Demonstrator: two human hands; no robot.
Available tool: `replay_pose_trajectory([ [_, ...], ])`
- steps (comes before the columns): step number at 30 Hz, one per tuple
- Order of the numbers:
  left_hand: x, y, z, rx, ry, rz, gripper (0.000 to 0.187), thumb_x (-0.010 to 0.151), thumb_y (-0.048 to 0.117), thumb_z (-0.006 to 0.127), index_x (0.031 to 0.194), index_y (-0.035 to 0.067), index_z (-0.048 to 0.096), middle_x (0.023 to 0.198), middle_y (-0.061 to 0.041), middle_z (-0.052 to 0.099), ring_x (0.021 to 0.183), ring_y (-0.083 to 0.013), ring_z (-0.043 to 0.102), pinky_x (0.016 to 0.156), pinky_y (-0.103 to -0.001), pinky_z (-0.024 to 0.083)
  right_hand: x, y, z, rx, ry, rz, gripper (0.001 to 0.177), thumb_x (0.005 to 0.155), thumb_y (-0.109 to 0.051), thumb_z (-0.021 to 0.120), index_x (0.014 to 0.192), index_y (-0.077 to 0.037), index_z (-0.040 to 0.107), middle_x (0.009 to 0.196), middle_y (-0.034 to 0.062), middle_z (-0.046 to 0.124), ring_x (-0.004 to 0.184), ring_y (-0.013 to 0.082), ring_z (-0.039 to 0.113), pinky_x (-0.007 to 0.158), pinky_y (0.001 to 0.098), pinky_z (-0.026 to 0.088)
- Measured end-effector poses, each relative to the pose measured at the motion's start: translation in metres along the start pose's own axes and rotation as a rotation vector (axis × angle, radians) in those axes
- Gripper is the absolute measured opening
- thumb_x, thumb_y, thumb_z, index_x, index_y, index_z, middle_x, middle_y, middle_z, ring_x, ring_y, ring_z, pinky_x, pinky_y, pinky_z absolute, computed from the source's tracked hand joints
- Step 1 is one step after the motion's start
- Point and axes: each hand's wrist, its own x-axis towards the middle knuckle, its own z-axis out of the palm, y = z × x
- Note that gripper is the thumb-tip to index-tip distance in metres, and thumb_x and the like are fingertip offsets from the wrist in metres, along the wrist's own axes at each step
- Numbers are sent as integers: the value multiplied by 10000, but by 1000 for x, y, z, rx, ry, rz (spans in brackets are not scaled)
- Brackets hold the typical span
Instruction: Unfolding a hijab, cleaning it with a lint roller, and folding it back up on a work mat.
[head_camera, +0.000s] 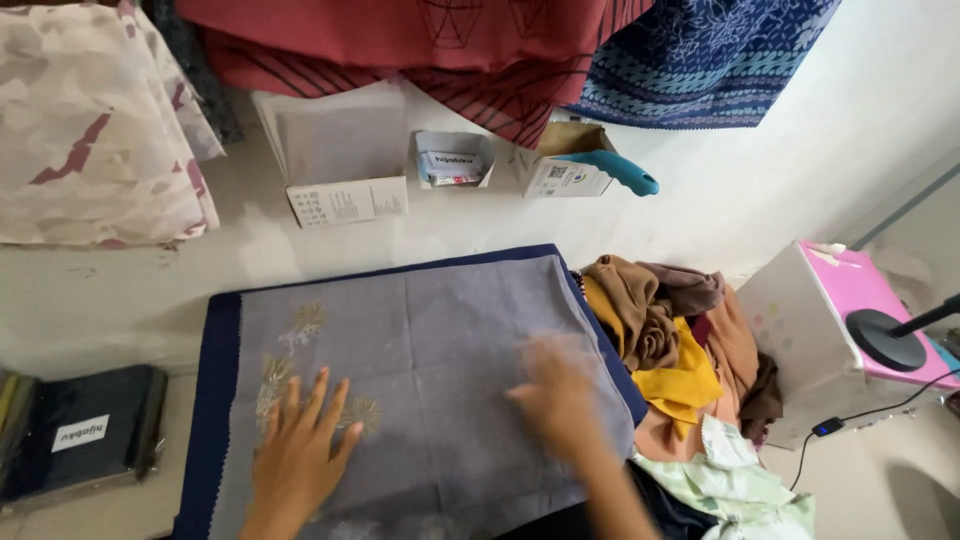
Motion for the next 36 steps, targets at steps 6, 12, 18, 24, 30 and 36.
replay_pose_trajectory([
  [6, 18, 5, 14, -26, 88, 4, 653, 949, 611, 421, 1533, 319, 417, 1644, 18, 352, 1527, -340, 269, 1202, -532, 234, 45, -83, 30, 213, -268, -278, 652, 1011, -570, 400, 1534, -185, 453, 1625, 104, 357, 1489, 341, 269, 1124, 662, 170],
  [12, 20, -1, 17, 17, 44, -13, 661, 965, 633, 352, 1549, 324, 377, 1646, 43, 328, 1531, -322, 243, 1205, -514, 206, 79, 34, 19, -74, -494, 391, 669, 974, -649, 268, 1562, -337, 333, 1680, -37, 266, 1530, 255, 254, 1205, 680, 65],
  [18, 47, 3, 2, -88, -96, -46, 673, 932, 608, 447, 1523, 289, 401, 1675, 15, 255, 1540, -371, 190, 1224, -543, 169, 88, 35, 36, -98, -193, 298, 696, 957, -620, 409, 1532, -227, 422, 1660, 122, 274, 1534, 397, 186, 1179, 663, 72],
  [24, 110, -9, -2, -71, -124, -139, 615, 999, 583, 391, 1553, 316, 405, 1660, 17, 327, 1540, -340, 263, 1247, -519, 217, 108, -40, 56, 58, -417, -223, 691, 1006, -646, 304, 1582, -271, 371, 1661, 68, 298, 1520, 329, 223, 1166, 659, 155],
  [30, 120, -58, 35, 8, -24, -189, 720, 949, 665, 354, 1582, 324, 317, 1677, 59, 272, 1560, -272, 203, 1245, -445, 183, 145, 36, 48, 13, -528, 155, 643, 987, -617, 317, 1571, -348, 346, 1682, -60, 259, 1562, 230, 176, 1254, 551, 106],
  [36, 115, -55, 34, 12, 17, -195, 719, 944, 670, 360, 1578, 330, 332, 1663, 68, 303, 1549, -257, 228, 1240, -437, 182, 145, 102, 59, -70, -514, 320, 776, 915, -749, 196, 1601, -392, 267, 1714, -84, 173, 1583, 207, 133, 1249, 583, 127],
])
